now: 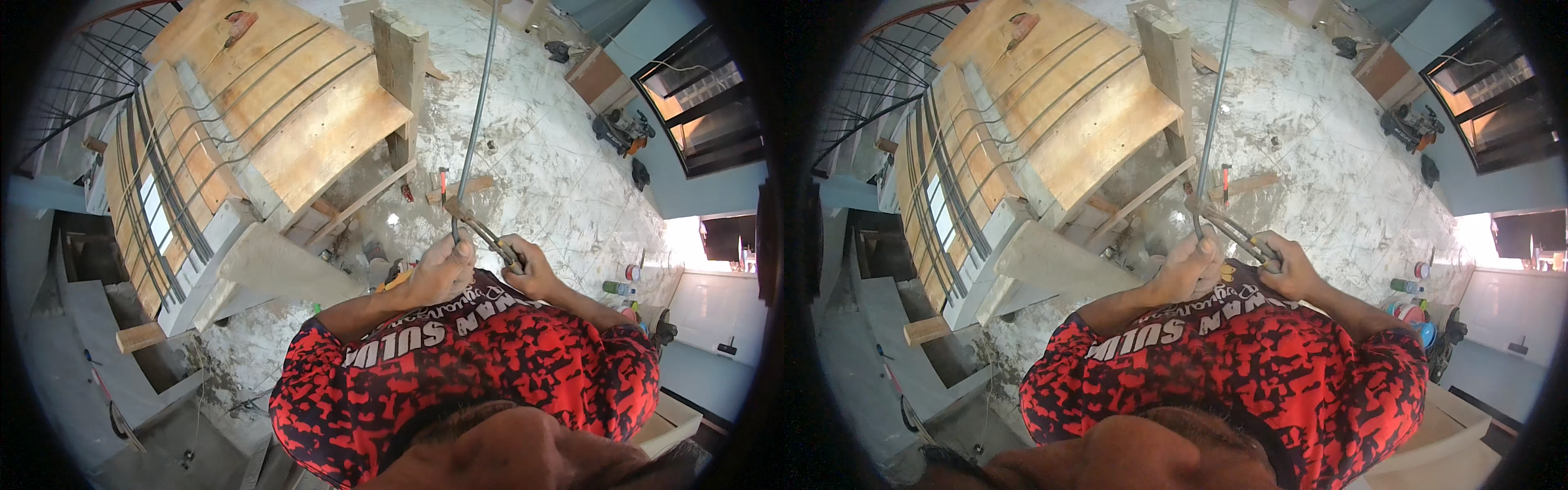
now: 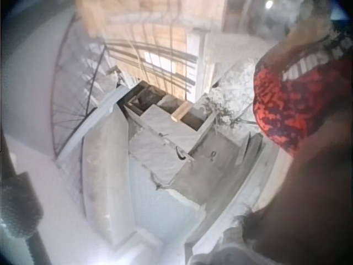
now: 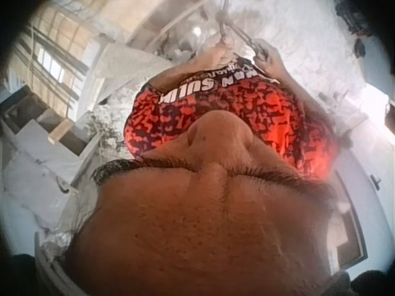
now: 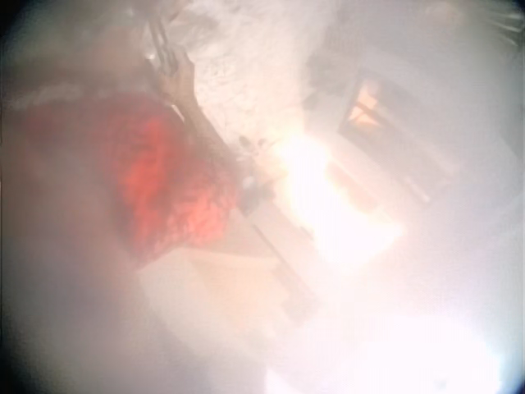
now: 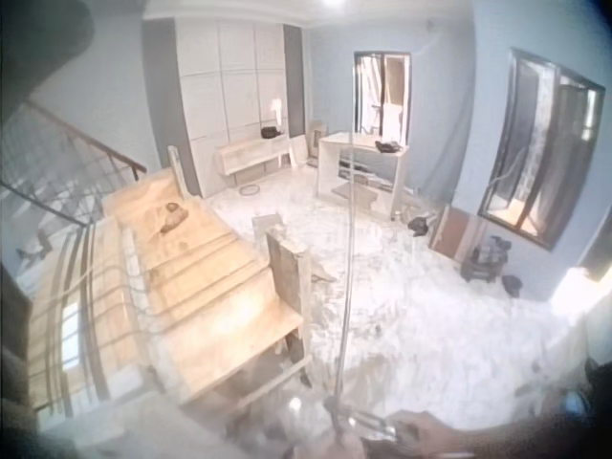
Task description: The person uses a pincer tool to grip and bend a thin metal rod, creating several angled segments in the rod while working over a wooden board.
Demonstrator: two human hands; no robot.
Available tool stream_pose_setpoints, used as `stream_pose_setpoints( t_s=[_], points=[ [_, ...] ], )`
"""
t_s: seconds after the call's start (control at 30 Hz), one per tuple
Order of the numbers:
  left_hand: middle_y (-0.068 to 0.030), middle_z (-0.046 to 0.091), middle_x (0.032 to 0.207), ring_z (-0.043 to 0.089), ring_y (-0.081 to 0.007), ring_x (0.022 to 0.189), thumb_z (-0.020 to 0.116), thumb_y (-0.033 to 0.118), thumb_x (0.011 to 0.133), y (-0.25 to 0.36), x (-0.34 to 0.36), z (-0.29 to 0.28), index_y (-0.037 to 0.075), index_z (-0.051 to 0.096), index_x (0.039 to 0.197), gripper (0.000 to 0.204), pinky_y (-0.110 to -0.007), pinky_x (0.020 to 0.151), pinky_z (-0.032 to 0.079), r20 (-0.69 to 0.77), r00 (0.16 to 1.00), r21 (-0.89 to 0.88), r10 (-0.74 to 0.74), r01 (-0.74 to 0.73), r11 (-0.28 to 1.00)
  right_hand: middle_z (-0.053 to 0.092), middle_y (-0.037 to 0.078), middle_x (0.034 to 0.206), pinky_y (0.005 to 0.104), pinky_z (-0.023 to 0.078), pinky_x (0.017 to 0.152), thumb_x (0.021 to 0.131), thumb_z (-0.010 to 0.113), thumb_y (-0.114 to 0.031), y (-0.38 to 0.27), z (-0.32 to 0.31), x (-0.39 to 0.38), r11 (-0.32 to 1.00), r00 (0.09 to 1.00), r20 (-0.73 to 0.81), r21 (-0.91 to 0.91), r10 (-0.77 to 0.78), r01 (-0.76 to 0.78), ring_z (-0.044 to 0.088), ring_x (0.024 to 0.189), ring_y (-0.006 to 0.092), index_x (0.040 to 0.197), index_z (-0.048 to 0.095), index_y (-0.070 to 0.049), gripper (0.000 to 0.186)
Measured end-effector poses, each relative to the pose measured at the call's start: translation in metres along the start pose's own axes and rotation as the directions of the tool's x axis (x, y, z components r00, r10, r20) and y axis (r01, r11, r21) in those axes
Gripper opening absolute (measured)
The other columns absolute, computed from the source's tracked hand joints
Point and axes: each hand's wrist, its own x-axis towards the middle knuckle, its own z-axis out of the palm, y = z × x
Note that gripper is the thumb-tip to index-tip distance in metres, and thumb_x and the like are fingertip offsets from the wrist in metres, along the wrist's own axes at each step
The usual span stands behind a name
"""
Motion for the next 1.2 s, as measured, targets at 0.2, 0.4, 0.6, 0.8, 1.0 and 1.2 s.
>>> stream_pose_setpoints(
  t_s=[0.2, 0.4, 0.6, 0.8, 1.0, 1.2],
  points=[
    [0.0051, 0.034, 0.061, 0.029, -0.0031, 0.043, 0.043, 0.046, 0.096, 0.002, 0.005, -0.002, 0.013, 0.042, 0.095, 0.034, -0.019, 0.035, 0.023, 0.016, 0.995, -0.096, -0.094, 0.095, 0.991, 0.045, -0.002, 0.078, 0.0242, 0.039, 0.063, 0.073, 0.061, -0.003, 0.001, 0.006, -0.006, 0.992, 0.998, -0.019, 0.111, 0.055, -0.052, 0.042, 0.069, 0.0078, 0.116, 0.054, -0.004, 0.044],
    [-0.0010, 0.040, 0.067, 0.035, -0.0067, 0.042, 0.035, 0.040, 0.100, 0.033, 0.009, 0.014, 0.011, 0.039, 0.104, 0.030, -0.020, 0.031, 0.029, -0.044, 0.998, -0.273, -0.048, 0.034, 0.961, 0.050, 0.007, 0.076, 0.0307, 0.042, 0.063, 0.076, 0.060, -0.010, -0.026, -0.035, 0.011, 0.997, 0.988, 0.154, -0.068, -0.030, 0.041, 0.047, 0.067, 0.0164, 0.129, 0.047, -0.007, 0.055],
    [-0.0027, 0.039, 0.065, 0.033, -0.0074, 0.040, 0.038, 0.036, 0.100, 0.036, 0.009, 0.017, 0.010, 0.039, 0.098, 0.027, -0.020, 0.030, 0.026, -0.139, 0.985, -0.078, -0.100, 0.090, 0.993, 0.052, 0.014, 0.068, 0.0349, 0.044, 0.061, 0.077, 0.055, -0.011, -0.048, -0.063, 0.011, 0.939, 0.943, 0.321, -0.287, -0.091, 0.188, 0.051, 0.060, 0.0246, 0.129, 0.046, -0.005, 0.053],
    [0.0001, 0.038, 0.064, 0.034, -0.0055, 0.042, 0.039, 0.037, 0.100, 0.039, 0.003, 0.020, 0.009, 0.040, 0.101, 0.029, -0.019, 0.032, 0.027, -0.093, 0.995, 0.006, -0.037, 0.038, 0.999, 0.048, 0.009, 0.065, 0.0351, 0.042, 0.060, 0.075, 0.061, -0.012, -0.086, -0.085, 0.016, 0.926, 0.914, 0.404, -0.355, 0.026, 0.131, 0.050, 0.060, 0.0214, 0.120, 0.050, -0.005, 0.046],
    [0.0016, 0.037, 0.061, 0.033, -0.0050, 0.042, 0.040, 0.040, 0.099, 0.043, -0.004, 0.022, 0.008, 0.042, 0.098, 0.032, -0.020, 0.033, 0.026, -0.042, 0.999, -0.024, -0.013, 0.012, 1.000, 0.045, 0.002, 0.064, 0.0327, 0.040, 0.059, 0.073, 0.068, -0.014, -0.084, -0.067, 0.003, 0.958, 0.941, 0.330, -0.286, 0.075, 0.023, 0.047, 0.062, 0.0152, 0.112, 0.052, -0.006, 0.043],
    [0.0024, 0.035, 0.060, 0.032, -0.0049, 0.043, 0.040, 0.042, 0.099, 0.041, -0.007, 0.022, 0.008, 0.042, 0.095, 0.033, -0.019, 0.034, 0.026, -0.037, 0.999, -0.046, -0.031, 0.029, 0.999, 0.043, 0.000, 0.064, 0.0302, 0.037, 0.053, 0.070, 0.064, -0.009, -0.090, -0.062, 0.002, 0.956, 0.926, 0.357, -0.293, 0.120, -0.010, 0.043, 0.059, 0.0128, 0.102, 0.052, -0.004, 0.035]
  ],
)
